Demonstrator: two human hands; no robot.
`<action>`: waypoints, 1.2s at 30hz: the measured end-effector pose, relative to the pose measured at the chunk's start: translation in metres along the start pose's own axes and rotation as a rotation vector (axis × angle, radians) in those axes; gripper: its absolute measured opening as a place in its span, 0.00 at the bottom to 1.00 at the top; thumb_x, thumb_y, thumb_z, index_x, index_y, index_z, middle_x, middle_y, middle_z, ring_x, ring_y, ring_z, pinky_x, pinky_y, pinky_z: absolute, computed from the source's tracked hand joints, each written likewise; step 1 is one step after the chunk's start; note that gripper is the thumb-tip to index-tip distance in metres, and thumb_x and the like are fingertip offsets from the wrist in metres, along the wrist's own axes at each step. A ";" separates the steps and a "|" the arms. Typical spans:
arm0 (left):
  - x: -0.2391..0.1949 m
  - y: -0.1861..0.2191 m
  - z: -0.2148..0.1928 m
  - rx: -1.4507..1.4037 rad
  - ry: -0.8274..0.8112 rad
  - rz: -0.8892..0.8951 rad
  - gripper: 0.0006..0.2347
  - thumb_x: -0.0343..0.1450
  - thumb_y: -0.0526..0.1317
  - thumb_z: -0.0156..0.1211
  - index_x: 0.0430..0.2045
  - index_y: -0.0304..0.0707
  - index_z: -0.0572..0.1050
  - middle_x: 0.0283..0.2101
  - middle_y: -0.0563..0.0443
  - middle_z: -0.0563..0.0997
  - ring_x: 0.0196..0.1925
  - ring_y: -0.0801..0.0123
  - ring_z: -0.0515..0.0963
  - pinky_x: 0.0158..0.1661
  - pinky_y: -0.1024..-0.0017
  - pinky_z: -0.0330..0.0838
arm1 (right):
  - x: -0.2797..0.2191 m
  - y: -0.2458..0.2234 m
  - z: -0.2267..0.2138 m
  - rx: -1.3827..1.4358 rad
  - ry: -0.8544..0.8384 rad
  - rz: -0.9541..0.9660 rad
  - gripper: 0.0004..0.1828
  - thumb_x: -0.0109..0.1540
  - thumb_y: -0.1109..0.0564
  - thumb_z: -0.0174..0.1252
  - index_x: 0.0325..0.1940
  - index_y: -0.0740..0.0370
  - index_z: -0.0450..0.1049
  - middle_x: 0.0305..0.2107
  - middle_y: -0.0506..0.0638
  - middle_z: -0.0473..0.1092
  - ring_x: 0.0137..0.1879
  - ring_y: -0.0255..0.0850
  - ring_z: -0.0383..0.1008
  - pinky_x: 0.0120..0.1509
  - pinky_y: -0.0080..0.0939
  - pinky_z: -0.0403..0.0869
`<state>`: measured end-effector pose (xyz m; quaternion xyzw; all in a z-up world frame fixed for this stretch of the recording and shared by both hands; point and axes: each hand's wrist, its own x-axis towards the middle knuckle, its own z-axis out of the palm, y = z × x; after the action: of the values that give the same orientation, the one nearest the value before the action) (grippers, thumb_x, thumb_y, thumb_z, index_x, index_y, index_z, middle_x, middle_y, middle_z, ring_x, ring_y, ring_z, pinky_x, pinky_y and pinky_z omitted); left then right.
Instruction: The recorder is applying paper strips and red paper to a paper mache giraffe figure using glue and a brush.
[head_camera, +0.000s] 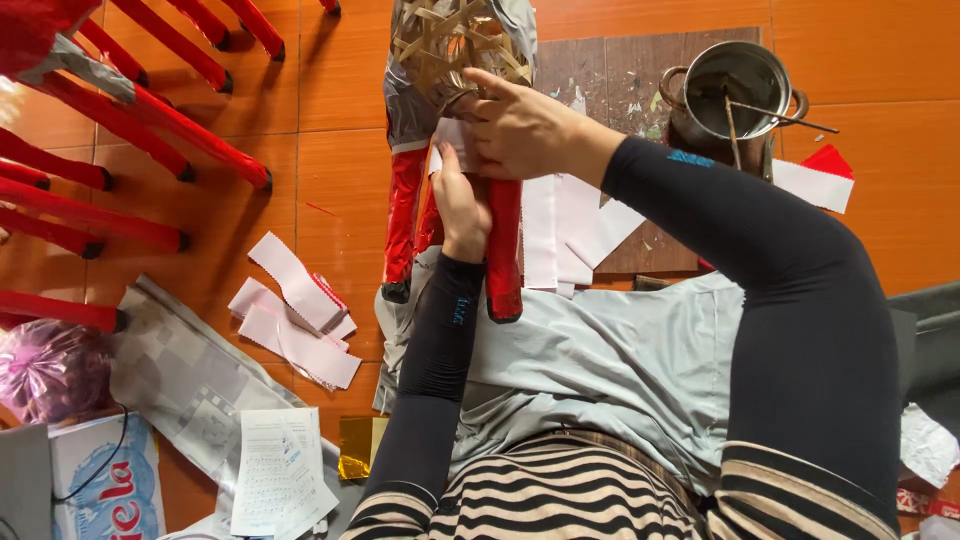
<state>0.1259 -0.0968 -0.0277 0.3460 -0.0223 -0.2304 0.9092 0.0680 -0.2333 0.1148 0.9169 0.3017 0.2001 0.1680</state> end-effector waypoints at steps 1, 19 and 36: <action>0.001 0.001 0.001 0.037 0.024 0.005 0.21 0.82 0.45 0.39 0.62 0.23 0.65 0.63 0.37 0.72 0.63 0.56 0.73 0.63 0.62 0.68 | 0.005 0.001 -0.003 0.066 -0.175 0.019 0.20 0.72 0.39 0.38 0.40 0.43 0.75 0.34 0.37 0.76 0.62 0.39 0.70 0.84 0.60 0.34; -0.010 0.013 0.026 0.921 -0.188 0.484 0.17 0.86 0.44 0.40 0.63 0.28 0.63 0.54 0.44 0.76 0.54 0.60 0.76 0.55 0.62 0.71 | -0.038 -0.026 0.027 0.872 0.525 0.985 0.09 0.67 0.66 0.45 0.43 0.67 0.72 0.40 0.57 0.75 0.45 0.48 0.77 0.53 0.46 0.77; -0.023 0.039 0.064 1.778 -0.346 0.542 0.40 0.73 0.32 0.62 0.75 0.73 0.45 0.75 0.12 0.45 0.65 0.32 0.71 0.56 0.59 0.78 | -0.020 -0.053 0.120 2.052 1.303 1.331 0.09 0.66 0.54 0.59 0.44 0.63 0.77 0.32 0.46 0.77 0.34 0.33 0.76 0.36 0.38 0.79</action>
<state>0.1083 -0.1006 0.0483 0.8564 -0.4040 0.0419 0.3188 0.0841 -0.2282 -0.0170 0.3412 -0.1540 0.3202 -0.8703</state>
